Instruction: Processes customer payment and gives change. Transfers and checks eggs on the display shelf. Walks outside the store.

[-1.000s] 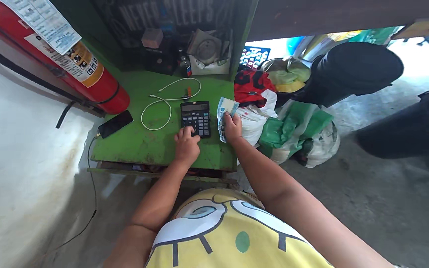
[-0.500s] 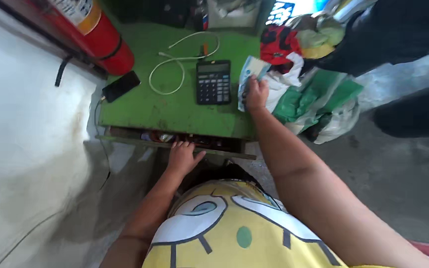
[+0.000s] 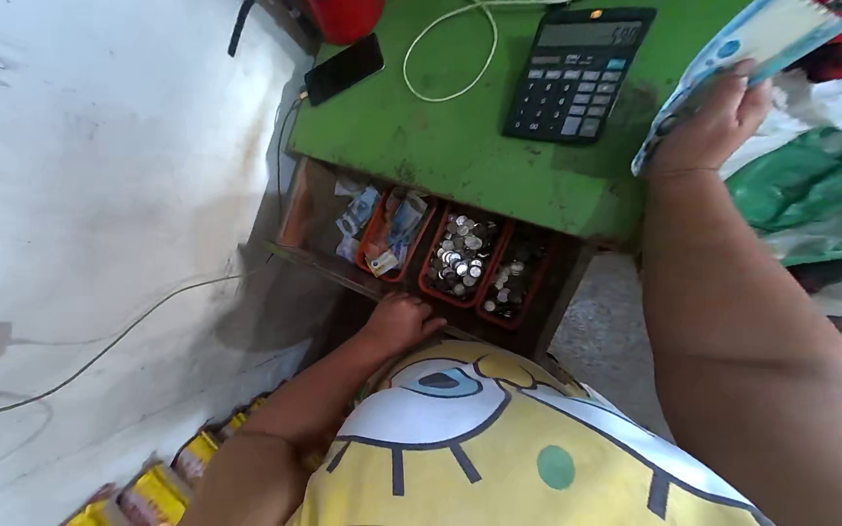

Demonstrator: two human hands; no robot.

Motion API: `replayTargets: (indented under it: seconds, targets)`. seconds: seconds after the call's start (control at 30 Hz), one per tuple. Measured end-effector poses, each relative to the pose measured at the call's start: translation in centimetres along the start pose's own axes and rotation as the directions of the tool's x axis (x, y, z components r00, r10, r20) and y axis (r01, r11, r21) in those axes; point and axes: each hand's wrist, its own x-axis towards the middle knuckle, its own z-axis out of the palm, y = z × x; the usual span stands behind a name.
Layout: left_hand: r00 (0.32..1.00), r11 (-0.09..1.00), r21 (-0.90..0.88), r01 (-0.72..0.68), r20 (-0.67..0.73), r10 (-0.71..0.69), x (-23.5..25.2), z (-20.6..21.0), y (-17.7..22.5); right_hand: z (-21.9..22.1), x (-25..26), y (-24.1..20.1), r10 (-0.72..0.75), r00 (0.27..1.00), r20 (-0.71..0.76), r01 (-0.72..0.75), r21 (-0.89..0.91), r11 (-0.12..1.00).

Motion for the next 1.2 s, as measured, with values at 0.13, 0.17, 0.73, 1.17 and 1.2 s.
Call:
replayTargets:
  seconds: [0.13, 0.17, 0.73, 1.17, 1.2]
  targets:
    - [0.991, 0.991, -0.096, 0.088, 0.106, -0.078, 1.1, -2.9, -2.2, -0.2, -0.3, -0.3, -0.007, 1.0, 0.02, 0.006, 0.041, 0.999]
    - [0.987, 0.989, -0.054, 0.139, 0.092, -0.134, 2.1, -3.5, -3.6, -0.1, -1.2, -1.2, 0.007, 0.998, 0.055, -0.009, 0.029, 1.0]
    - [0.845, 0.913, 0.405, 0.046, 0.472, -0.252, 9.6, -4.2, -12.2, 14.2, -25.2, -0.9, 0.535, -0.143, 0.833, 0.436, -0.432, 0.789]
    - [0.9, 0.96, 0.272, -0.061, 0.431, -0.065, 10.2, -3.7, -13.7, 13.5, -24.6, -2.9, 0.685, -0.158, 0.711, 0.499, -0.542, 0.677]
    - [0.912, 0.968, 0.233, -0.093, 0.41, -0.012, 10.4, -3.7, -14.0, 12.8, -24.4, -2.8, 0.655, -0.16, 0.739, 0.445, -0.538, 0.716]
